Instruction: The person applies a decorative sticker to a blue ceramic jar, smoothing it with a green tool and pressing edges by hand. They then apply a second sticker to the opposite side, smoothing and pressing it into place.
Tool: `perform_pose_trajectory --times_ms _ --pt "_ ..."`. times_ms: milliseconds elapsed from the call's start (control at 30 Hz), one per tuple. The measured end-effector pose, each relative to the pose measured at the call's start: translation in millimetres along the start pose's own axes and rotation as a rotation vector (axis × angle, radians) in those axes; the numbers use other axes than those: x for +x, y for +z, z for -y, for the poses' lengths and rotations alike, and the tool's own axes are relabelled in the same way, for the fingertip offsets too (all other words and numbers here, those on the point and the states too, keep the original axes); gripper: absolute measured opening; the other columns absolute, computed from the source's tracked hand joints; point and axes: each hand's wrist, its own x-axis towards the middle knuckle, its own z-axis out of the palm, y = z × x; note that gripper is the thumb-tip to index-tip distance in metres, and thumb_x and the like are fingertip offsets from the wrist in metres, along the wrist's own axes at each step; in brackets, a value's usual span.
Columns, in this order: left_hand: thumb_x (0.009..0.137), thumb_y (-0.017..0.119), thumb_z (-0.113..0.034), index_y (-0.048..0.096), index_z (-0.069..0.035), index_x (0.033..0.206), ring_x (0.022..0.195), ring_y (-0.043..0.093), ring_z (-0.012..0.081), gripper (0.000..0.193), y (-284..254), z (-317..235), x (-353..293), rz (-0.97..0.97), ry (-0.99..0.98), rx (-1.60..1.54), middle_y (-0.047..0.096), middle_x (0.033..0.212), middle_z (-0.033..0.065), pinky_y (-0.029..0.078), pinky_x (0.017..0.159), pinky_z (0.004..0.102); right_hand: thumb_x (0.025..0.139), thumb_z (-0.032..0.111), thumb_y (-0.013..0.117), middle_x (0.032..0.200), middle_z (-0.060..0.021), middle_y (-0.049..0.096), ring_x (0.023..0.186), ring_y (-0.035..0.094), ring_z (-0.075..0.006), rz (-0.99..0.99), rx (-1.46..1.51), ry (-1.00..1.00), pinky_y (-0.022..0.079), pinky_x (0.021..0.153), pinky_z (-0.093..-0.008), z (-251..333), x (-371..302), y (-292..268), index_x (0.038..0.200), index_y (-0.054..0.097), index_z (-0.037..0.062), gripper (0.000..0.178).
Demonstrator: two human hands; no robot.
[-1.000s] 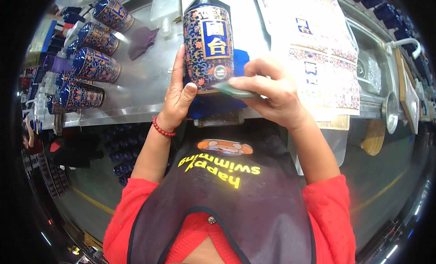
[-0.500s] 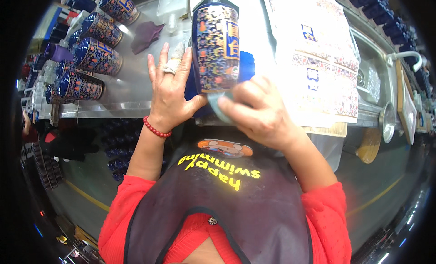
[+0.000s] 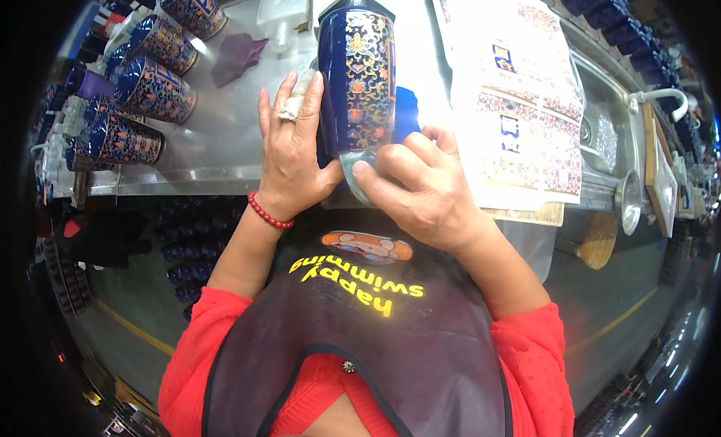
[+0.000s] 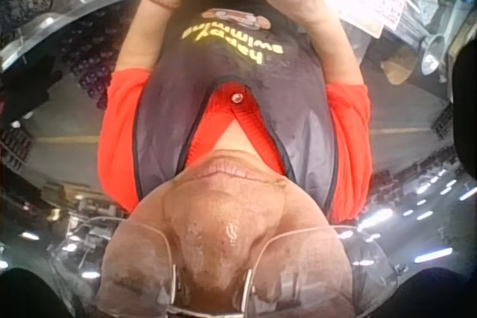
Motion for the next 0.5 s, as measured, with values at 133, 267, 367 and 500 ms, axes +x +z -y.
perform_pose_trajectory --times_ms 133,267,367,500 --pt "0.072 0.081 -0.049 0.028 0.006 0.155 0.141 0.035 0.046 0.113 1.9 -2.2 -0.4 0.017 -0.022 0.041 0.061 0.123 0.0258 0.008 0.117 0.0693 0.067 0.008 0.077 0.087 -0.0018 0.057 0.077 0.057 -0.0194 -0.034 0.191 0.075 0.043 0.079 -0.0396 -4.1 -2.1 -3.2 0.102 0.071 0.0099 0.035" --pt "0.076 0.078 -0.059 0.027 0.007 0.155 0.142 0.034 0.0457 0.115 8.1 1.0 -5.0 0.011 -0.04 -0.007 0.054 0.136 0.0277 0.009 0.117 0.0693 0.064 0.001 0.083 0.085 -0.0044 0.06 0.076 0.058 -0.0233 -0.215 0.297 0.364 0.045 0.072 -0.0367 -8.8 -7.3 0.3 0.104 0.073 0.0089 0.042" --pt "0.078 0.076 -0.062 0.024 0.008 0.156 0.143 0.033 0.046 0.117 12.7 7.1 -8.3 0.021 -0.063 -0.106 0.045 0.146 0.0304 0.009 0.117 0.0685 0.068 -0.001 0.083 0.083 -0.0061 0.061 0.075 0.059 -0.0239 -0.189 0.122 0.246 0.047 0.067 -0.0355 -10.4 -12.1 1.6 0.104 0.073 0.0069 0.038" --pt "0.084 0.065 -0.069 0.017 0.008 0.158 0.148 0.026 0.0461 0.116 8.7 17.3 -11.4 0.143 -0.099 -0.28 0.036 0.153 0.0329 0.007 0.119 0.0646 0.075 0.002 0.082 0.081 -0.0072 0.062 0.07 0.06 -0.0218 -0.272 0.364 0.45 0.047 0.063 -0.0307 -9.6 -16.9 6.7 0.1 0.072 0.0042 0.026"
